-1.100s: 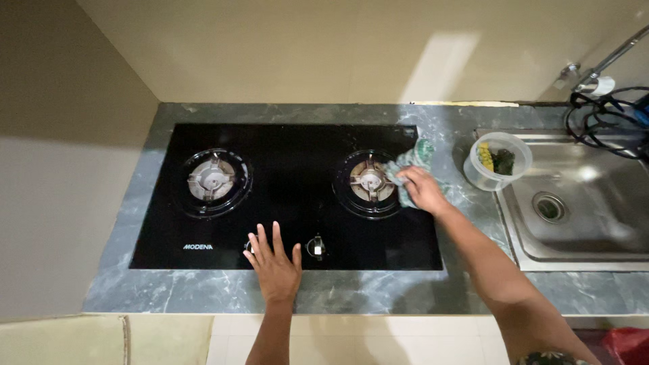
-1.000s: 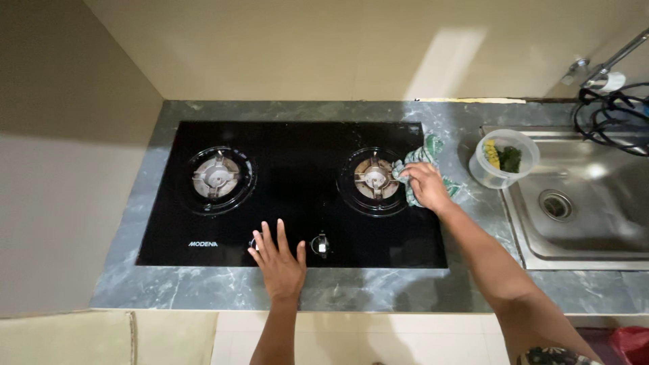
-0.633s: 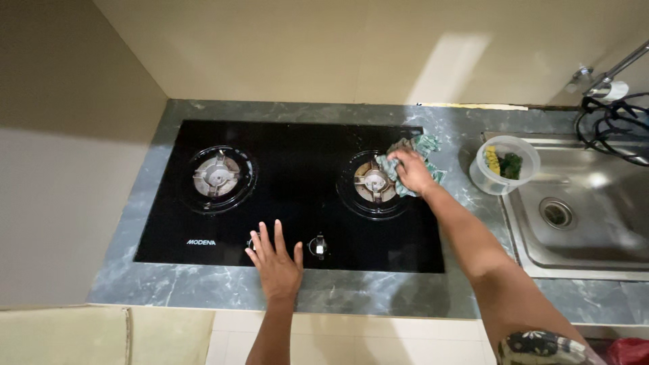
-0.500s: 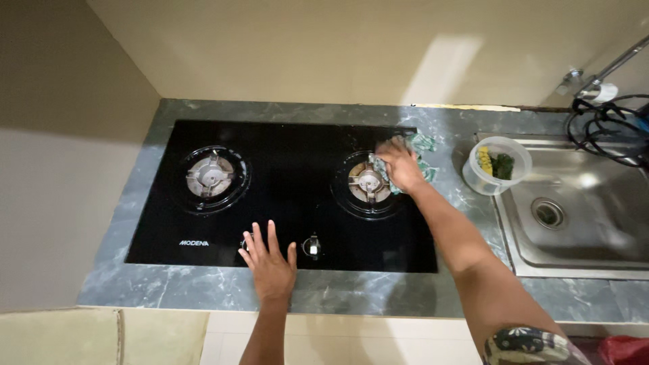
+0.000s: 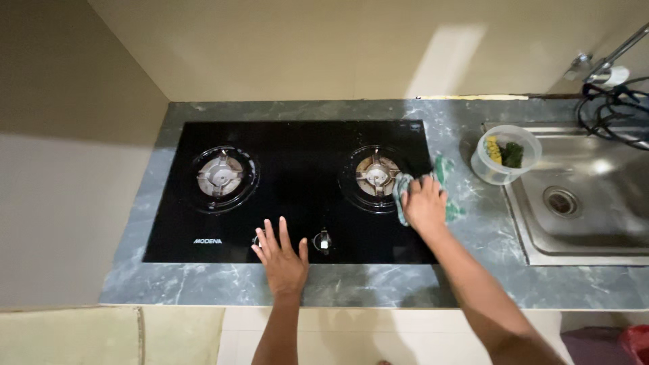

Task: The person wipes the black glass surface of a gas cooktop with a green cloth, including around the burners and the adjacent wall and counter. They then rinse a sponge under the tap at the sink and continue wiping the cooktop and surrounding counter with a gray cloth.

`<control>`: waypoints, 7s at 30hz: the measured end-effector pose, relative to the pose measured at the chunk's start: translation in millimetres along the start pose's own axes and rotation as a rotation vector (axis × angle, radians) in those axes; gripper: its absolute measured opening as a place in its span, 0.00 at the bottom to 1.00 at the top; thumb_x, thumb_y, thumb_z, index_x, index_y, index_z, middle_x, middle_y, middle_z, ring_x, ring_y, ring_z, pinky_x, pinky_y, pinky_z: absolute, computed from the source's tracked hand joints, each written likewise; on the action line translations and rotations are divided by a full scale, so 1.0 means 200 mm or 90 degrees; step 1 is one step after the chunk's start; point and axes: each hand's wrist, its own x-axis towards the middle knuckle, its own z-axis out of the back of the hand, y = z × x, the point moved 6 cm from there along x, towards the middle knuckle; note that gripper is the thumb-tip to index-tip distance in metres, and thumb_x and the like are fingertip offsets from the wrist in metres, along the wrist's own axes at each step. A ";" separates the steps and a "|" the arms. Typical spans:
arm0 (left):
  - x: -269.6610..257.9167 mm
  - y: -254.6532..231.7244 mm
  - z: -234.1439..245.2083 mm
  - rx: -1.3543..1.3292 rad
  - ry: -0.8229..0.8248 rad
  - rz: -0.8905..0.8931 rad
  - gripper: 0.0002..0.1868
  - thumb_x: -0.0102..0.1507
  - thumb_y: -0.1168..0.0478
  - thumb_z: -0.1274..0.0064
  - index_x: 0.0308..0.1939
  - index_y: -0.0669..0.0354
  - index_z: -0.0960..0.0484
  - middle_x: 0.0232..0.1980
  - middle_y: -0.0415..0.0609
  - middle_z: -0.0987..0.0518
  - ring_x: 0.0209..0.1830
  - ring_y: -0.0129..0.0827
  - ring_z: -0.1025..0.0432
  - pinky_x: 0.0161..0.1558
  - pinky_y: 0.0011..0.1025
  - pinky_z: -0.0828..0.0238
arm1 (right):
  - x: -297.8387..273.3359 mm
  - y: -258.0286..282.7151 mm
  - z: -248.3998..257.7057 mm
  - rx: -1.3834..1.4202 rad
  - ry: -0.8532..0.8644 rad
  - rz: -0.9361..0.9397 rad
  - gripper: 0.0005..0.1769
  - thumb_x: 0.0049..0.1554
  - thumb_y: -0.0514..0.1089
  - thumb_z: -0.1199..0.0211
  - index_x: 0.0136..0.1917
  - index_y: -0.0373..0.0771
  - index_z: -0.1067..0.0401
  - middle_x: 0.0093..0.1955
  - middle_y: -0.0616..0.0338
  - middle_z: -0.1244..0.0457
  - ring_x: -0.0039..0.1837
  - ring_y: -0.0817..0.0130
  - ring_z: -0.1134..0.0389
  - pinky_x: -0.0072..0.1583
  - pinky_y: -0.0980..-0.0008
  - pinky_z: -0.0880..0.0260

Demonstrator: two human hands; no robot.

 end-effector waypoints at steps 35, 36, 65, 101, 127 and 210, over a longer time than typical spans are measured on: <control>0.00 0.02 -0.03 0.052 0.051 0.019 0.41 0.67 0.40 0.58 0.78 0.54 0.49 0.81 0.65 0.52 0.80 0.64 0.59 0.72 0.66 0.63 | 1.13 0.31 -0.54 0.106 0.494 -0.378 0.47 0.64 0.72 0.63 0.84 0.57 0.80 0.83 0.46 0.94 0.82 0.33 0.91 0.75 0.24 0.81; 0.01 0.01 -0.03 0.053 0.045 0.014 0.41 0.67 0.40 0.58 0.78 0.54 0.49 0.81 0.65 0.53 0.80 0.64 0.59 0.71 0.66 0.63 | 1.12 0.42 -0.53 0.146 0.466 -0.338 0.44 0.66 0.65 0.63 0.85 0.55 0.79 0.83 0.45 0.93 0.83 0.32 0.90 0.75 0.22 0.80; 0.14 0.68 0.25 0.105 -0.077 0.251 0.41 0.67 0.41 0.55 0.80 0.49 0.46 0.82 0.62 0.50 0.82 0.62 0.60 0.76 0.64 0.65 | 0.92 0.72 -0.64 0.106 0.386 -0.292 0.36 0.68 0.55 0.63 0.85 0.56 0.68 0.87 0.54 0.82 0.87 0.48 0.82 0.70 0.11 0.71; 0.13 0.66 0.26 0.062 -0.073 0.197 0.41 0.70 0.41 0.56 0.82 0.52 0.48 0.82 0.63 0.49 0.83 0.61 0.61 0.76 0.64 0.65 | -0.32 0.18 0.00 0.255 0.253 -0.233 0.26 0.59 0.58 0.38 0.70 0.57 0.30 0.80 0.52 0.50 0.68 0.52 0.35 0.72 0.50 0.42; 0.14 0.68 0.24 0.074 -0.031 0.214 0.41 0.70 0.42 0.57 0.82 0.52 0.51 0.82 0.63 0.51 0.83 0.62 0.61 0.76 0.64 0.64 | -0.24 0.11 0.11 0.111 0.070 0.086 0.20 0.59 0.56 0.37 0.63 0.53 0.26 0.73 0.44 0.41 0.75 0.46 0.43 0.72 0.34 0.50; 0.15 0.66 0.27 0.039 -0.043 0.226 0.41 0.69 0.42 0.54 0.80 0.54 0.47 0.81 0.64 0.48 0.82 0.62 0.60 0.76 0.63 0.64 | -0.58 1.07 0.08 0.339 0.089 0.014 0.44 0.57 0.44 0.35 0.80 0.36 0.51 0.80 0.41 0.50 0.82 0.43 0.56 0.73 0.33 0.56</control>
